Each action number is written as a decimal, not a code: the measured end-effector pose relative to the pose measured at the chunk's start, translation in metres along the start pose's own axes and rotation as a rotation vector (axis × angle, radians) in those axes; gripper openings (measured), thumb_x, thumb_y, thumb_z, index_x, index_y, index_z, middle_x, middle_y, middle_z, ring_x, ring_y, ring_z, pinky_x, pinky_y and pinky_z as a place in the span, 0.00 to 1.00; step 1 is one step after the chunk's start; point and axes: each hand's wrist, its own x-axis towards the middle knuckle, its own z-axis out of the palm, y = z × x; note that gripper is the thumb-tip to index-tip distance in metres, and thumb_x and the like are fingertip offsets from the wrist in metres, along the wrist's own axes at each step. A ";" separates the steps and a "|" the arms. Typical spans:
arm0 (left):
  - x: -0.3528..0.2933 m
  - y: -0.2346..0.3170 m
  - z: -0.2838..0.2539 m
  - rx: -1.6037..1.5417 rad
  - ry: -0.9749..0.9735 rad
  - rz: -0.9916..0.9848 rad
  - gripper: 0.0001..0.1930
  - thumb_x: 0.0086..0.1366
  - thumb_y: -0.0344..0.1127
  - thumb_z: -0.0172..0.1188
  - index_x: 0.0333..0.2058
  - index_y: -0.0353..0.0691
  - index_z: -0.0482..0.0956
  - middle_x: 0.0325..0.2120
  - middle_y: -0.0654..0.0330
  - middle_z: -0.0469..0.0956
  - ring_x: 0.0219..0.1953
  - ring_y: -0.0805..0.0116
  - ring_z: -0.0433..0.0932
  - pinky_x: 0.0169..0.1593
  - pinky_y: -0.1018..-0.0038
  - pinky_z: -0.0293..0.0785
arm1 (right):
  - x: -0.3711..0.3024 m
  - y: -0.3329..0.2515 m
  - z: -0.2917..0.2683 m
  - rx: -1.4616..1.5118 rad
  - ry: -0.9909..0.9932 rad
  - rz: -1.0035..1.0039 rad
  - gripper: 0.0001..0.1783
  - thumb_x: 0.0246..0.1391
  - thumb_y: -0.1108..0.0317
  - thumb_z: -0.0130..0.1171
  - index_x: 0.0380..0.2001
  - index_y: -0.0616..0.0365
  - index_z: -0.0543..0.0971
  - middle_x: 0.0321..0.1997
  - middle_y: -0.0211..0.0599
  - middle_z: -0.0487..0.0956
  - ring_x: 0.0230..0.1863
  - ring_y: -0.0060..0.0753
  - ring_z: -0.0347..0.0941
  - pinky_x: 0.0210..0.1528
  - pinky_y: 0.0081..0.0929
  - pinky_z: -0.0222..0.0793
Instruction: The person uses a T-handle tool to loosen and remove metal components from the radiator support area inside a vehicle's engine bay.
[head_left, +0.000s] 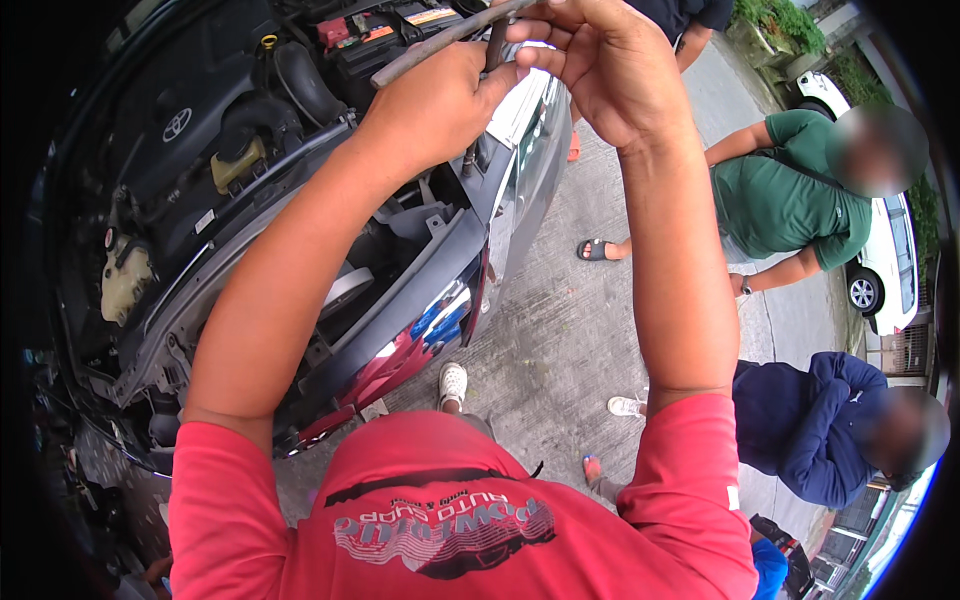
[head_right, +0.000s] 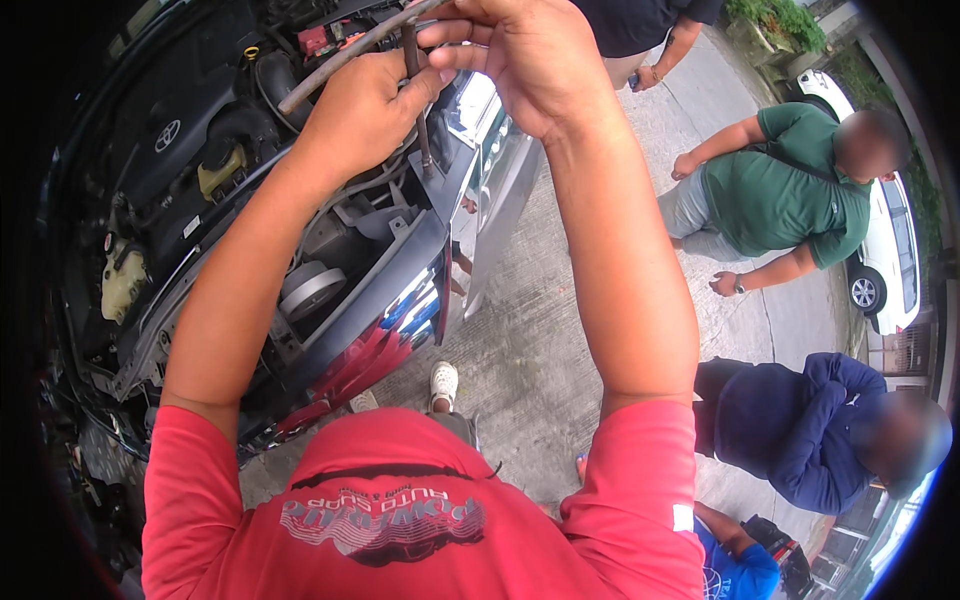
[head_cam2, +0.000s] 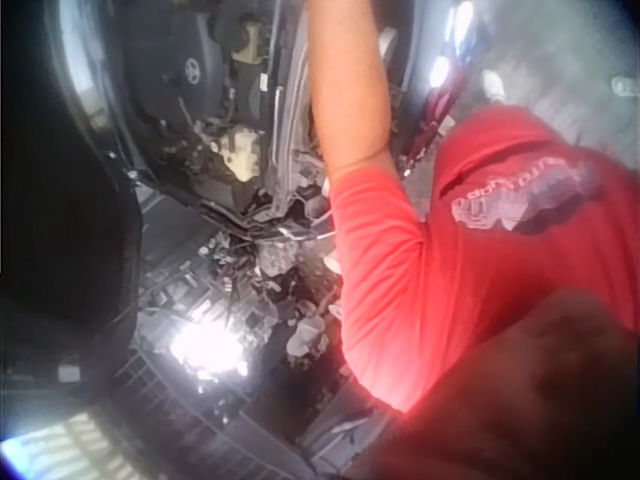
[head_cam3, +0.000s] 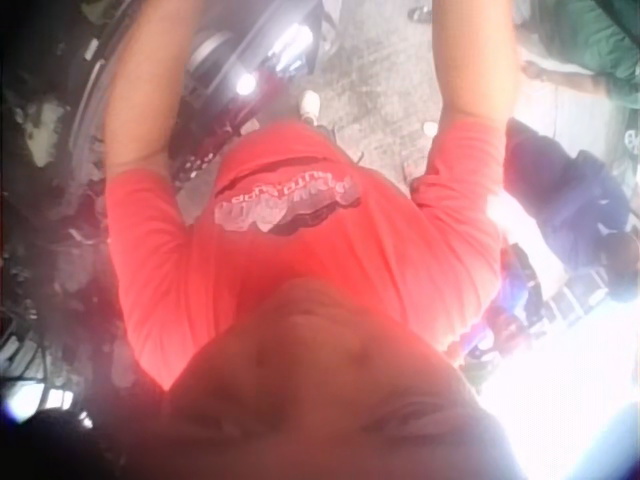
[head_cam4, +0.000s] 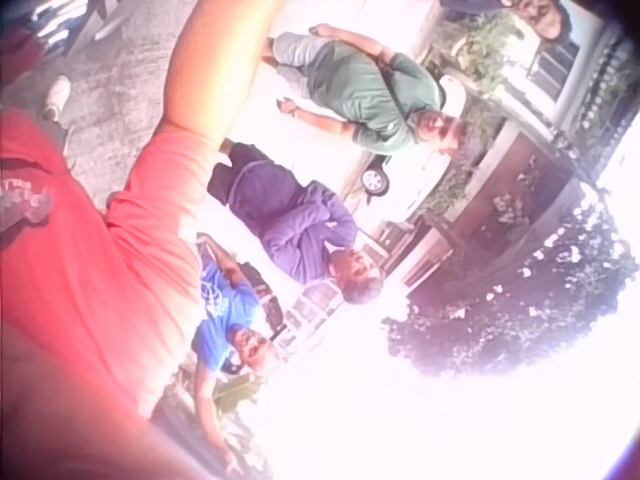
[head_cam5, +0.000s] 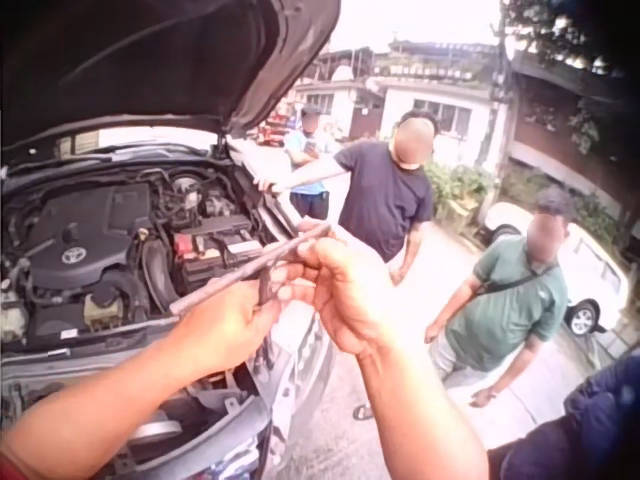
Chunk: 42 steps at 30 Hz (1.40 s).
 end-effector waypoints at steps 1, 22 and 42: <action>0.001 -0.001 0.001 0.009 -0.006 0.007 0.19 0.72 0.49 0.61 0.41 0.37 0.87 0.25 0.50 0.83 0.29 0.57 0.82 0.38 0.62 0.75 | 0.000 0.006 0.000 -0.011 0.048 -0.015 0.09 0.66 0.71 0.54 0.47 0.62 0.75 0.39 0.42 0.82 0.37 0.36 0.82 0.40 0.31 0.82; 0.026 -0.019 0.007 -0.037 0.192 0.237 0.16 0.71 0.48 0.61 0.41 0.41 0.87 0.32 0.51 0.87 0.39 0.52 0.87 0.46 0.60 0.81 | 0.020 -0.053 0.085 -1.774 -0.674 -0.369 0.11 0.57 0.69 0.61 0.41 0.61 0.86 0.47 0.57 0.84 0.55 0.52 0.80 0.58 0.45 0.74; 0.030 -0.010 0.008 -0.014 0.182 0.329 0.14 0.70 0.42 0.60 0.38 0.36 0.87 0.29 0.48 0.85 0.35 0.51 0.86 0.44 0.59 0.81 | 0.030 -0.056 0.069 -1.306 -0.390 -0.077 0.24 0.64 0.47 0.65 0.38 0.61 0.87 0.43 0.39 0.83 0.41 0.31 0.81 0.43 0.28 0.76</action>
